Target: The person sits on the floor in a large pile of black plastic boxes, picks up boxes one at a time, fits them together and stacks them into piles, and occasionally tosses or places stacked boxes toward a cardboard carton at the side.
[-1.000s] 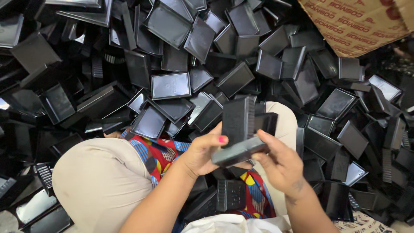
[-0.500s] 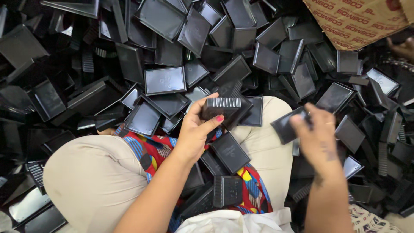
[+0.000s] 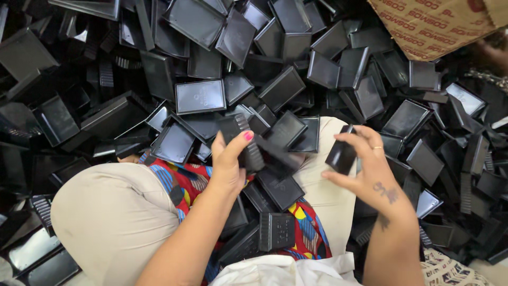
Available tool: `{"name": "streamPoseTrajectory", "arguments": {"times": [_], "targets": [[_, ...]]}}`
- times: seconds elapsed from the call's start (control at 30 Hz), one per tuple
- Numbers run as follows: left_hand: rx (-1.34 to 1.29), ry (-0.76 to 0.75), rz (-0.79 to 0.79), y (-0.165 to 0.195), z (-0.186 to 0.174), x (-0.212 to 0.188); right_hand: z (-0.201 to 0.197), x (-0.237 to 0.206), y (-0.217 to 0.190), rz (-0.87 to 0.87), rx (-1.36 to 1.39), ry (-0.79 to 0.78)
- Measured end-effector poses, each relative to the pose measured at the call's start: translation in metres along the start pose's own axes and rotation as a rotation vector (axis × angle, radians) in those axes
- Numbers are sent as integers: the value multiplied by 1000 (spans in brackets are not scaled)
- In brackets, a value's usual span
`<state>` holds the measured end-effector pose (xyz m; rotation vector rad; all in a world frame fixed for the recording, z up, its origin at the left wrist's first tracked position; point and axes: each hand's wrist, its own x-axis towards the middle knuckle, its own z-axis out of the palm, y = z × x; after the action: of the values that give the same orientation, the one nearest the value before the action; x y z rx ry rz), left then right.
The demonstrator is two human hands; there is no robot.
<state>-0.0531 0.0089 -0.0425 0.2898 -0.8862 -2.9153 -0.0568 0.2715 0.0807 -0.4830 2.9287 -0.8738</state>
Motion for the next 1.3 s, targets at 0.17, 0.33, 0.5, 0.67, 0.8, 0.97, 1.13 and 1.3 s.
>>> {"name": "streamPoseTrajectory", "arguments": {"times": [0.17,0.33,0.5,0.67,0.8,0.97,1.13,1.3], "targets": [[-121,-111,-223,0,11,-9,34,-11,-55,-385,544,5],[-352,-207,-323,0,20,-15,54,2,-79,-417,56,35],[-320,-436,-448,6,21,-20,58,14,-68,-324,627,10],[-220,-465,-460,7,30,-24,60,19,-59,-423,445,65],[-144,-447,-404,9,29,-20,58,21,-68,-390,259,35],[73,-437,-336,10,27,-23,61,25,-83,-478,64,39],[502,-511,58,39,33,-33,57,28,-72,-590,117,-16],[331,-385,179,77,18,-28,66,4,-54,-358,-75,-30]]}}
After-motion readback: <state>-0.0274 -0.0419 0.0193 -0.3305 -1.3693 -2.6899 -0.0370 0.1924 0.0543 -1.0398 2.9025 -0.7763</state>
